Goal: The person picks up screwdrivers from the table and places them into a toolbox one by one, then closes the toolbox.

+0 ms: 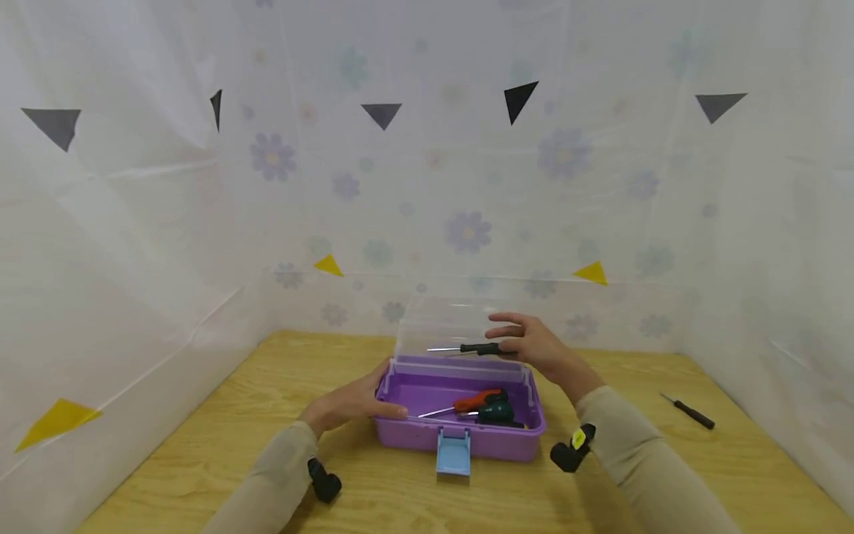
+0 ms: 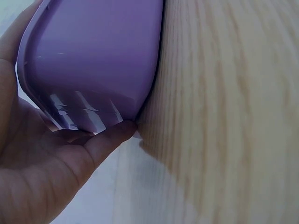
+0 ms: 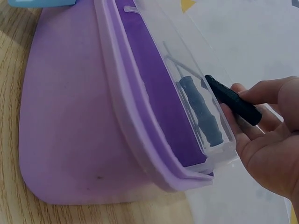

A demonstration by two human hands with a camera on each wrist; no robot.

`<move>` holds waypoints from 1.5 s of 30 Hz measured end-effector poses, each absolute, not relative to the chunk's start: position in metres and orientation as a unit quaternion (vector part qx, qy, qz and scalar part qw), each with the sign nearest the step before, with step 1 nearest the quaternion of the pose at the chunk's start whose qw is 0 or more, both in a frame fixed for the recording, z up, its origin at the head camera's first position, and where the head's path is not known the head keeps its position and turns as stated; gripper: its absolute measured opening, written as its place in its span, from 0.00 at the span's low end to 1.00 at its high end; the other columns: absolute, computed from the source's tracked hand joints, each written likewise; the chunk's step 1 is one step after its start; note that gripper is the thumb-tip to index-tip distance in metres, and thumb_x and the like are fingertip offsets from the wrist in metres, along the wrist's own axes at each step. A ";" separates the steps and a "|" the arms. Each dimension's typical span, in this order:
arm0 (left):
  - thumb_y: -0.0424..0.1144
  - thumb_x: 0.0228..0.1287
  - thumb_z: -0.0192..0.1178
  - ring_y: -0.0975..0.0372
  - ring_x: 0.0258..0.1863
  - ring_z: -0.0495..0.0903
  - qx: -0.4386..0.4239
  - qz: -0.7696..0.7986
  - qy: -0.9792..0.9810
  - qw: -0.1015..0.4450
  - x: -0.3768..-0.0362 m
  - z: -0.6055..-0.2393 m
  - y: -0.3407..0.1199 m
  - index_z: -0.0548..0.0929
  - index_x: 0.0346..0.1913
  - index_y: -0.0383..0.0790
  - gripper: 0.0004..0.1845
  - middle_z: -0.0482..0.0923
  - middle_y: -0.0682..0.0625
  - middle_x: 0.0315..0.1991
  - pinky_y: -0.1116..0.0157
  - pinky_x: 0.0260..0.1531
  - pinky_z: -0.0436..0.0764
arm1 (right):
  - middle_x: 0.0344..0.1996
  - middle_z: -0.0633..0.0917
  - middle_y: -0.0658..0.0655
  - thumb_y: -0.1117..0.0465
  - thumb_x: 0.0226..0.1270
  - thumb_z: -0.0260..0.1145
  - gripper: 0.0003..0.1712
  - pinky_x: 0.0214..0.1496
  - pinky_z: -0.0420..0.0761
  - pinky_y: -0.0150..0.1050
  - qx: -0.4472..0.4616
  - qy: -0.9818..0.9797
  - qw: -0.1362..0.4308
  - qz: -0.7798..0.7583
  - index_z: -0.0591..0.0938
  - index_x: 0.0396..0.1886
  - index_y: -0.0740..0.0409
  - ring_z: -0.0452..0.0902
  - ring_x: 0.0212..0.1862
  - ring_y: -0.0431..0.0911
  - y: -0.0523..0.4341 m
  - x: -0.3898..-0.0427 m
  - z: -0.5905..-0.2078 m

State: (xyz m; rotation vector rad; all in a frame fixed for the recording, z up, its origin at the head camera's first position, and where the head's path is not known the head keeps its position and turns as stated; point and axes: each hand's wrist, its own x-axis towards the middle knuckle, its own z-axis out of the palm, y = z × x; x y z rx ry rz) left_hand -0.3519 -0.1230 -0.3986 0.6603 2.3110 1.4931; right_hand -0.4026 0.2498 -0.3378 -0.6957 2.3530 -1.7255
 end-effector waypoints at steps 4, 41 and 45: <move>0.53 0.58 0.77 0.45 0.77 0.54 0.225 0.520 0.810 0.153 -0.352 -0.399 -0.124 0.33 0.85 0.50 0.68 0.49 0.39 0.81 0.41 0.74 0.54 | 0.66 0.76 0.72 0.71 0.79 0.59 0.31 0.62 0.79 0.55 -0.239 0.799 0.050 -0.550 0.66 0.78 0.63 0.78 0.62 0.59 0.244 -0.405 -0.339; 0.52 0.60 0.76 0.47 0.76 0.58 0.240 0.511 0.811 0.151 -0.353 -0.400 -0.123 0.33 0.85 0.52 0.67 0.55 0.42 0.80 0.42 0.74 0.54 | 0.68 0.71 0.77 0.66 0.77 0.65 0.36 0.63 0.79 0.52 -0.246 0.774 0.017 -0.584 0.63 0.80 0.62 0.74 0.65 0.66 0.235 -0.399 -0.339; 0.51 0.60 0.75 0.47 0.76 0.58 0.242 0.514 0.809 0.151 -0.353 -0.400 -0.123 0.32 0.85 0.52 0.66 0.55 0.41 0.80 0.42 0.74 0.54 | 0.68 0.72 0.76 0.65 0.77 0.65 0.36 0.63 0.79 0.51 -0.248 0.773 0.022 -0.584 0.63 0.80 0.62 0.73 0.66 0.66 0.237 -0.400 -0.339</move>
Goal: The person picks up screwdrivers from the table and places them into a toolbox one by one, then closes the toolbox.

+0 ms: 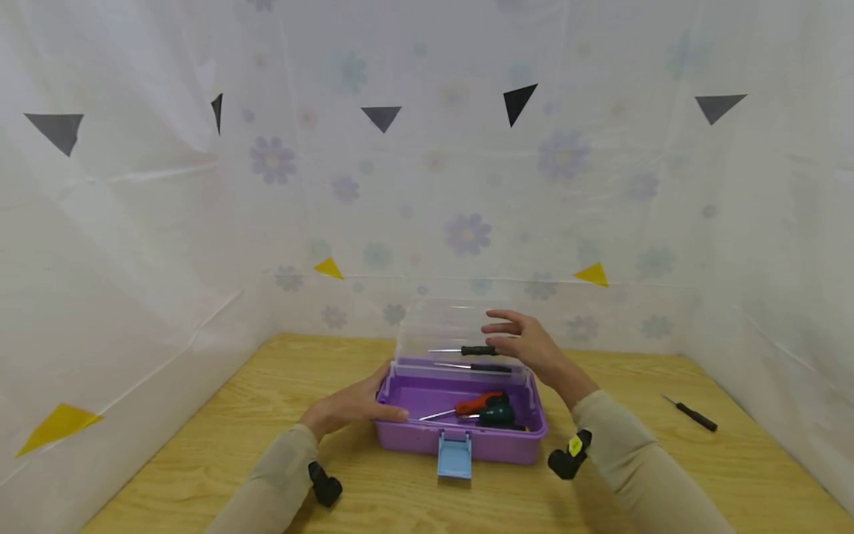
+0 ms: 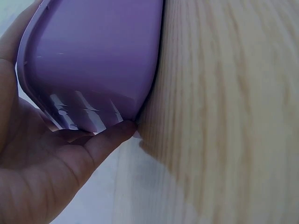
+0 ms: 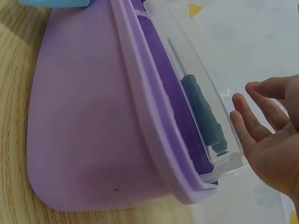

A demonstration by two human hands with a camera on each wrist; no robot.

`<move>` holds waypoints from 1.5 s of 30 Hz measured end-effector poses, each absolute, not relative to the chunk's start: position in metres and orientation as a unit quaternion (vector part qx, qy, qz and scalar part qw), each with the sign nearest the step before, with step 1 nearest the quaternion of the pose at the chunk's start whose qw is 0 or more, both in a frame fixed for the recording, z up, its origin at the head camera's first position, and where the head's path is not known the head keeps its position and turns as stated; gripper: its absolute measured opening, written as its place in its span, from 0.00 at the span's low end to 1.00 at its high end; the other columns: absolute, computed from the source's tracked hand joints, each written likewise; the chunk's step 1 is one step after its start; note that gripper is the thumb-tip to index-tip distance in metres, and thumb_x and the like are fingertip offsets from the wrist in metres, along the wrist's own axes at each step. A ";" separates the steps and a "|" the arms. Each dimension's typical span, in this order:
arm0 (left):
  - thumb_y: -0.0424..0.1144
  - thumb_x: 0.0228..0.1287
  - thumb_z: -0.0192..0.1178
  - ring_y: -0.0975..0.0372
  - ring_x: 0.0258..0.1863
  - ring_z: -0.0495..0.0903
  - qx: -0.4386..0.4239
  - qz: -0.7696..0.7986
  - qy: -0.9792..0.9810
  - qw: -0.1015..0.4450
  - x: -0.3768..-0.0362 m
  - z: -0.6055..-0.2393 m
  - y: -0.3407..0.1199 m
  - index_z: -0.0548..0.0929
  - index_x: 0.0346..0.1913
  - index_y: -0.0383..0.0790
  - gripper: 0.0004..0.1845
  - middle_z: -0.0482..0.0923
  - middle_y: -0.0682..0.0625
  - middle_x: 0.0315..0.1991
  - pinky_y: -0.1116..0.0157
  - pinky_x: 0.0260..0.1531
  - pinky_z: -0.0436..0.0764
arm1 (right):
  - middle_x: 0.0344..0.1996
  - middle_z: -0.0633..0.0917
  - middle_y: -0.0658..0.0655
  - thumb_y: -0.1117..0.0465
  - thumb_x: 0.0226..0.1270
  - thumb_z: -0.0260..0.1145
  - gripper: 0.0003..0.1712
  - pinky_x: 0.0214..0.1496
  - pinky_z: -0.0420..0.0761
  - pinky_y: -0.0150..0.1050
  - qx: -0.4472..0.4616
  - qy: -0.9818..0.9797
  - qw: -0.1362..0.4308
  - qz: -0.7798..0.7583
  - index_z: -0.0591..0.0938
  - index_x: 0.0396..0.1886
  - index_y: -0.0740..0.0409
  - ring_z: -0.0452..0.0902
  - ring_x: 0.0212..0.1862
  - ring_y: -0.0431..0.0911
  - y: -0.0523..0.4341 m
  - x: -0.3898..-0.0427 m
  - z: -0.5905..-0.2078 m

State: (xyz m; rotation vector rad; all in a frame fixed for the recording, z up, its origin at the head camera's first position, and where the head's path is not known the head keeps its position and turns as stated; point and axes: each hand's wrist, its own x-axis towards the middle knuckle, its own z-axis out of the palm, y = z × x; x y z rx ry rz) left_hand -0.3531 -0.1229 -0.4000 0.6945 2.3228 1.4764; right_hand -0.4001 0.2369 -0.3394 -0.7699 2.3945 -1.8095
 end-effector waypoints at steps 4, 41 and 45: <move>0.52 0.60 0.76 0.46 0.77 0.56 0.239 0.514 0.810 0.151 -0.353 -0.400 -0.123 0.32 0.85 0.51 0.67 0.53 0.40 0.80 0.42 0.74 0.53 | 0.68 0.72 0.76 0.64 0.77 0.66 0.37 0.62 0.80 0.49 -0.250 0.770 0.022 -0.587 0.63 0.80 0.62 0.73 0.65 0.66 0.239 -0.400 -0.340; 0.53 0.59 0.76 0.45 0.78 0.54 0.223 0.512 0.816 0.149 -0.357 -0.404 -0.124 0.32 0.85 0.50 0.68 0.48 0.39 0.82 0.41 0.74 0.53 | 0.61 0.82 0.52 0.65 0.79 0.63 0.33 0.59 0.82 0.40 -0.234 0.763 -0.008 -0.602 0.64 0.79 0.59 0.82 0.57 0.43 0.322 -0.382 -0.336; 0.53 0.58 0.77 0.45 0.76 0.57 0.226 0.516 0.812 0.150 -0.358 -0.403 -0.124 0.33 0.85 0.50 0.68 0.51 0.39 0.81 0.41 0.74 0.54 | 0.59 0.83 0.47 0.64 0.80 0.62 0.32 0.58 0.82 0.38 -0.234 0.767 -0.014 -0.597 0.64 0.79 0.59 0.82 0.58 0.42 0.333 -0.382 -0.338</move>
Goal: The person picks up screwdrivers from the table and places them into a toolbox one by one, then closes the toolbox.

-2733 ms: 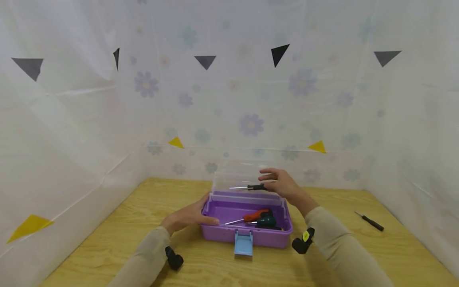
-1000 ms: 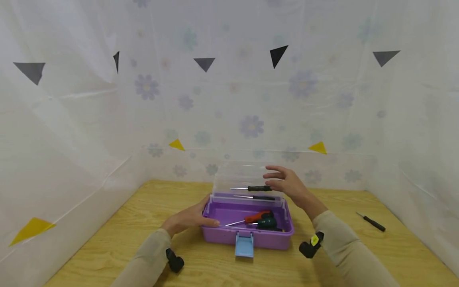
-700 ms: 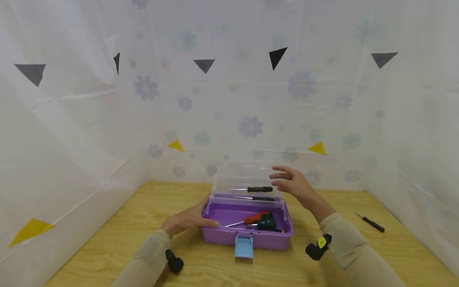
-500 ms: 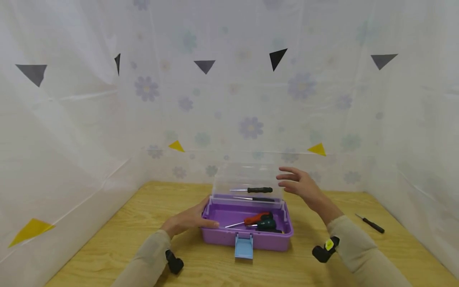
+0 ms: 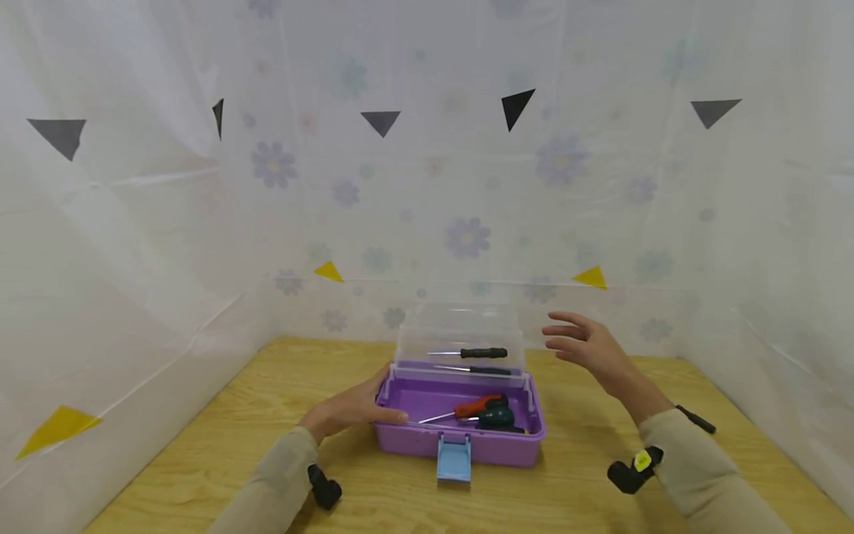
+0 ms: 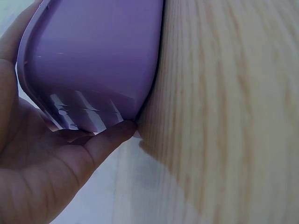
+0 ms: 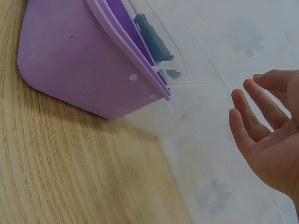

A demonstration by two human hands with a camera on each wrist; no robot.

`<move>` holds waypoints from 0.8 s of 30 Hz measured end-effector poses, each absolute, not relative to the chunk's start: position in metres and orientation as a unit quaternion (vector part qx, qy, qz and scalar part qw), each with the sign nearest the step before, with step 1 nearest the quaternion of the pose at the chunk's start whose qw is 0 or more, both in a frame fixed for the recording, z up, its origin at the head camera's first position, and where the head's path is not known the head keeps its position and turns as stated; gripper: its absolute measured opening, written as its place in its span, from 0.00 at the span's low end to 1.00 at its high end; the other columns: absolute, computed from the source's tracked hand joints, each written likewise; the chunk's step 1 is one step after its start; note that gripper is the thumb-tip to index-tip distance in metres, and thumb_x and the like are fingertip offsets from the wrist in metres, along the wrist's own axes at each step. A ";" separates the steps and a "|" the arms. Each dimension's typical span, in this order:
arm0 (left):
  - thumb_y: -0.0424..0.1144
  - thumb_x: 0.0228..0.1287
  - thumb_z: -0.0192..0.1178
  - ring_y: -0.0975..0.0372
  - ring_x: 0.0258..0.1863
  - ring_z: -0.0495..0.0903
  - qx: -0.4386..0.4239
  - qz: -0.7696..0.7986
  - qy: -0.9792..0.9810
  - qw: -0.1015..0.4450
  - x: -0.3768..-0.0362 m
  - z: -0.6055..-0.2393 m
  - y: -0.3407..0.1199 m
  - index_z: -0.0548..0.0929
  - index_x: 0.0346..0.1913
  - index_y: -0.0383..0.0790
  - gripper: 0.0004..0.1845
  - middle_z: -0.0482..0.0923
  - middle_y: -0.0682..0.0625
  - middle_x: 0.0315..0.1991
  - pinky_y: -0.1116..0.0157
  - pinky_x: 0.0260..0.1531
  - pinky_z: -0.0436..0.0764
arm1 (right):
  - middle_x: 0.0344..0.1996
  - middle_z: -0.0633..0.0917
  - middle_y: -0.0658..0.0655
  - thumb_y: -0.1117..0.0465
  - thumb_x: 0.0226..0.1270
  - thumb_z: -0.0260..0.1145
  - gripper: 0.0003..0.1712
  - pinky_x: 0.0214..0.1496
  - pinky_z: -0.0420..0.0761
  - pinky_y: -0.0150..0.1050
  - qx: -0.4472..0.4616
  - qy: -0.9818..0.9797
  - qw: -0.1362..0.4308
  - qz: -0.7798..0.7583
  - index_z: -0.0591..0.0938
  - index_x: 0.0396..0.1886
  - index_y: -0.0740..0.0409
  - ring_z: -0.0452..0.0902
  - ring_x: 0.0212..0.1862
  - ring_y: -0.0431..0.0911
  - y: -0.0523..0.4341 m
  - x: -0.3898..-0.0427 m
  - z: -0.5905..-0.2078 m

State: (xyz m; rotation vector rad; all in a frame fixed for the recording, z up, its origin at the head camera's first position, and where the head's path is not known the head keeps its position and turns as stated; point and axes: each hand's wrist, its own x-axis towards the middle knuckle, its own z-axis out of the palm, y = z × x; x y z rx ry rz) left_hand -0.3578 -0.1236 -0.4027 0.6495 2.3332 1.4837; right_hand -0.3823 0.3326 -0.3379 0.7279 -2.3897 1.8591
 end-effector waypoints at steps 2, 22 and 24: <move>0.53 0.58 0.77 0.46 0.75 0.59 0.229 0.519 0.809 0.151 -0.357 -0.402 -0.123 0.33 0.85 0.51 0.68 0.53 0.39 0.80 0.41 0.74 0.55 | 0.58 0.83 0.46 0.64 0.81 0.61 0.32 0.58 0.82 0.37 0.231 -0.769 0.016 0.596 0.64 0.79 0.59 0.82 0.57 0.42 0.337 -0.380 -0.339; 0.52 0.59 0.76 0.46 0.76 0.58 0.237 0.513 0.812 0.146 -0.359 -0.402 -0.123 0.33 0.85 0.51 0.67 0.54 0.41 0.80 0.41 0.74 0.54 | 0.58 0.84 0.44 0.73 0.81 0.56 0.28 0.55 0.82 0.33 0.244 -0.732 0.021 0.635 0.71 0.74 0.47 0.82 0.57 0.40 0.399 -0.365 -0.354; 0.52 0.60 0.76 0.46 0.76 0.57 0.236 0.512 0.813 0.146 -0.359 -0.402 -0.123 0.33 0.85 0.51 0.66 0.54 0.41 0.80 0.41 0.74 0.54 | 0.58 0.84 0.44 0.74 0.80 0.55 0.29 0.55 0.82 0.33 0.246 -0.728 0.022 0.639 0.72 0.73 0.46 0.82 0.57 0.40 0.405 -0.364 -0.357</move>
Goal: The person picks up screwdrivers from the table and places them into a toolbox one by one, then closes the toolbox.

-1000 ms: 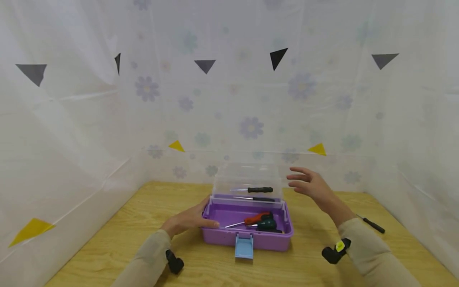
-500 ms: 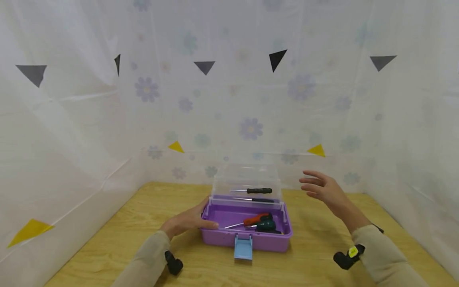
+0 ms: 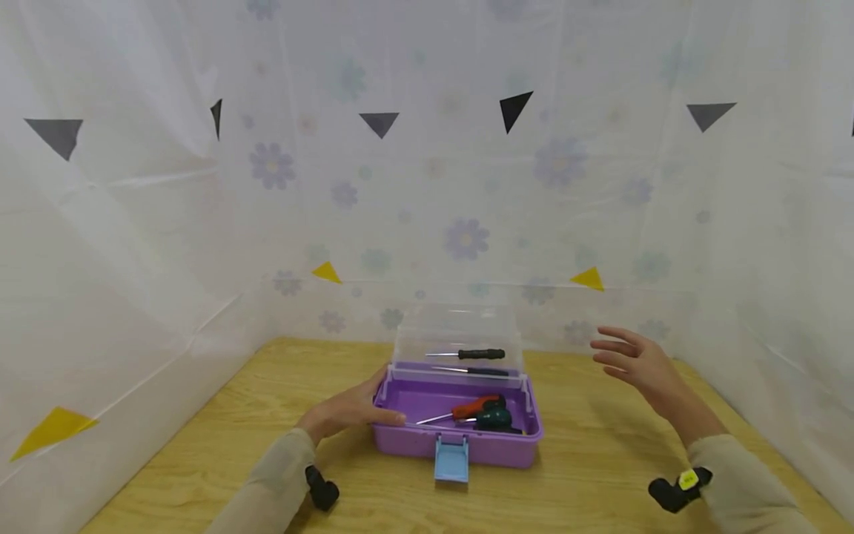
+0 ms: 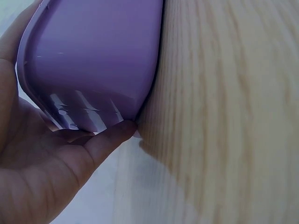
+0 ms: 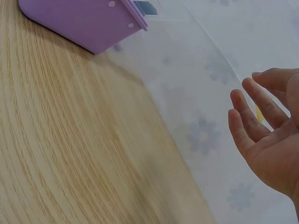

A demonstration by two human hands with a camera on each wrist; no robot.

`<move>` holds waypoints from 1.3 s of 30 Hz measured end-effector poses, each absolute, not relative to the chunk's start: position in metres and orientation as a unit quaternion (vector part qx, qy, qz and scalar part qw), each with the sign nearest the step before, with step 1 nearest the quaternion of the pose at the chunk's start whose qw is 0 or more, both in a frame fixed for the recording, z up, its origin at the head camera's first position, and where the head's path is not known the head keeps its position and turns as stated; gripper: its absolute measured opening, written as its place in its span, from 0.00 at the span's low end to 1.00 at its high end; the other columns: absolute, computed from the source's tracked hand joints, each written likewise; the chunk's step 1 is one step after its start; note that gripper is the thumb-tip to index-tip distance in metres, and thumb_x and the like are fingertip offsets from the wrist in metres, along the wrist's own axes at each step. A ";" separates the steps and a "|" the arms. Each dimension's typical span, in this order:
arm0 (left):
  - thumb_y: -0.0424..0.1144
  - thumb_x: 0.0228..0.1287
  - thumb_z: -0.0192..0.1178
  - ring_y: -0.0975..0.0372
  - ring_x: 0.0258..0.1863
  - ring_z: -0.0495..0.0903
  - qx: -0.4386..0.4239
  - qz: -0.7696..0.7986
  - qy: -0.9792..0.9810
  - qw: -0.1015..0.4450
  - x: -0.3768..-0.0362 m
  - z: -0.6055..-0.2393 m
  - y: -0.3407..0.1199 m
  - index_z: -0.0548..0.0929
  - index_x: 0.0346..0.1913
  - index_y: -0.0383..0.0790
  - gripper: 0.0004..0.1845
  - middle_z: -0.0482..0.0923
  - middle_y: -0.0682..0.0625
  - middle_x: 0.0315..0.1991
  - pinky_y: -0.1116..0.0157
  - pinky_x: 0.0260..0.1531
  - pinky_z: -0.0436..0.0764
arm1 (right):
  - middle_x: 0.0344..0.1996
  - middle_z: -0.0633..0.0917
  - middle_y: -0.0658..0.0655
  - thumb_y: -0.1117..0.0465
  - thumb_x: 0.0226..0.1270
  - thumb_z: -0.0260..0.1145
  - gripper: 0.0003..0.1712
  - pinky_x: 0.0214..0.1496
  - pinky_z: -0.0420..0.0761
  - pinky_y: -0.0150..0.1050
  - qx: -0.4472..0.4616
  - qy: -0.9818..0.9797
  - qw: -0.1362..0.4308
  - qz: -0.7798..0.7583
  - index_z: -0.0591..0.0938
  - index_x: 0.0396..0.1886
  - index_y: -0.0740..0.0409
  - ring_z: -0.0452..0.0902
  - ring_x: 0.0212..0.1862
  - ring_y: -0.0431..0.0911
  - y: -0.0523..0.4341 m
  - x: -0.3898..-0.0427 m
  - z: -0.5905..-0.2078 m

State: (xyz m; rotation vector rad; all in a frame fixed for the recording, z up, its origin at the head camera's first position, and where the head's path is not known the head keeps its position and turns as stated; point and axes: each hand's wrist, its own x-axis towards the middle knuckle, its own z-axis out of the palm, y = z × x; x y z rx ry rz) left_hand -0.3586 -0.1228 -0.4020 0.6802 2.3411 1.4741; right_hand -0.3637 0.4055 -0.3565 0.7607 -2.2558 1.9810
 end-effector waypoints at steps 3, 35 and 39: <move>0.52 0.60 0.76 0.46 0.76 0.57 0.234 0.510 0.815 0.146 -0.358 -0.402 -0.123 0.33 0.85 0.51 0.67 0.53 0.40 0.80 0.42 0.74 0.54 | 0.58 0.84 0.44 0.75 0.80 0.54 0.29 0.55 0.82 0.33 0.243 -0.720 0.021 0.650 0.72 0.72 0.44 0.82 0.57 0.39 0.416 -0.362 -0.360; 0.52 0.59 0.76 0.45 0.76 0.58 0.234 0.516 0.810 0.151 -0.360 -0.405 -0.124 0.33 0.85 0.51 0.67 0.52 0.39 0.80 0.41 0.73 0.55 | 0.53 0.79 0.26 0.61 0.83 0.58 0.25 0.44 0.81 0.25 0.137 -0.841 0.069 0.518 0.69 0.74 0.41 0.75 0.50 0.22 0.491 -0.341 -0.388; 0.53 0.58 0.76 0.46 0.75 0.59 0.233 0.516 0.810 0.151 -0.361 -0.405 -0.124 0.32 0.85 0.50 0.68 0.53 0.39 0.80 0.41 0.73 0.55 | 0.53 0.78 0.31 0.54 0.82 0.60 0.34 0.46 0.83 0.33 0.098 -0.885 0.074 0.449 0.63 0.80 0.60 0.72 0.47 0.19 0.495 -0.341 -0.392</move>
